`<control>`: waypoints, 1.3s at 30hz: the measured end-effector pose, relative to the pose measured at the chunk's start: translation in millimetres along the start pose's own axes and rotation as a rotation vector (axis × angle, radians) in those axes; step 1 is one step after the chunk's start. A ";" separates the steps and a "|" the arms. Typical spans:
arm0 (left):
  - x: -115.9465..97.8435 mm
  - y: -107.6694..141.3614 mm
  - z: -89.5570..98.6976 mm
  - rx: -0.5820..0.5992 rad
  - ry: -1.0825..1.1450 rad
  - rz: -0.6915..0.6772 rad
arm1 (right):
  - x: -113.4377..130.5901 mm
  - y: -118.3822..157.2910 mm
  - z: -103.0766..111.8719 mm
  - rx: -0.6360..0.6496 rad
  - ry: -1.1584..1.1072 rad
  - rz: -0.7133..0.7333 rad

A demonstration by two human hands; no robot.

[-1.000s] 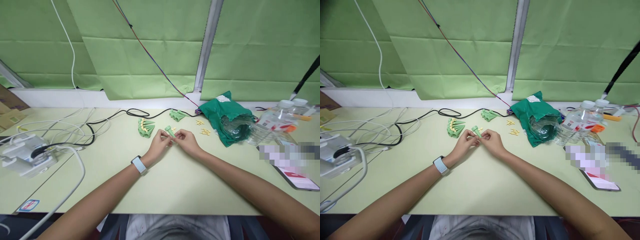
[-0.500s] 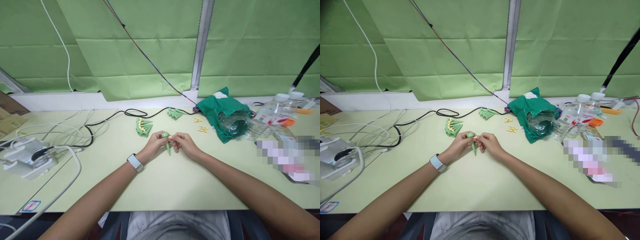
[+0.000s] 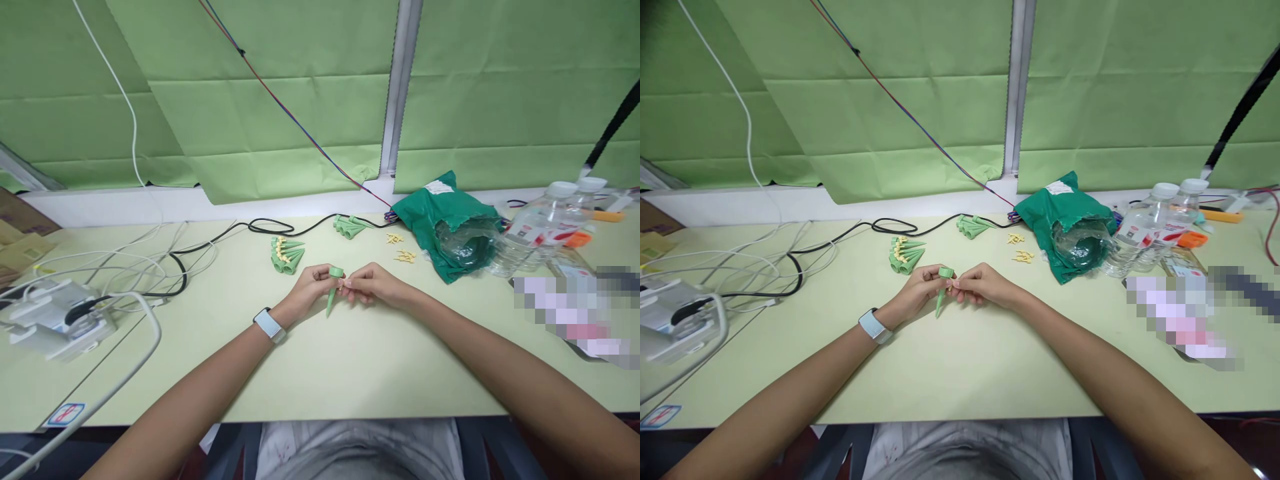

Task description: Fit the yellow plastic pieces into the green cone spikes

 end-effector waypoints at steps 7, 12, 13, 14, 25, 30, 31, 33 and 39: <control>-4.3 4.4 -5.8 0.045 -0.123 -0.006 | 9.2 7.4 2.7 0.045 0.262 0.043; -4.3 5.0 -6.0 0.051 -0.101 0.028 | 13.3 9.0 0.0 0.027 0.461 0.100; -3.8 4.7 -5.8 0.053 -0.097 0.031 | 14.3 9.3 -1.0 0.021 0.502 0.115; -3.2 4.2 -5.5 0.057 -0.092 0.035 | 15.6 9.7 -2.3 0.011 0.539 0.135; 6.9 -2.2 1.6 0.051 -0.008 0.079 | 33.3 17.3 -19.0 -0.050 0.984 0.375; 6.5 -2.3 1.0 0.042 0.067 0.038 | 30.2 20.4 -19.3 -0.171 1.131 0.399; 6.0 -2.3 0.6 0.039 0.066 0.024 | 29.5 19.8 -17.9 -0.177 1.096 0.389; 5.6 -2.8 0.4 0.034 0.054 0.011 | 28.0 17.8 -14.3 -0.176 0.984 0.366; 7.8 -5.9 2.4 0.038 -0.005 0.045 | 15.6 11.2 -2.1 -0.239 0.654 0.256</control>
Point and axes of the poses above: each hand's wrist, its own y-axis away from the middle knuckle, its own z-axis out of the back of the hand, x = y × z, the point moved 5 cm from there along -y, towards the middle knuckle, and after that the axes turned 9 degrees about z, right-handed, at the moved point
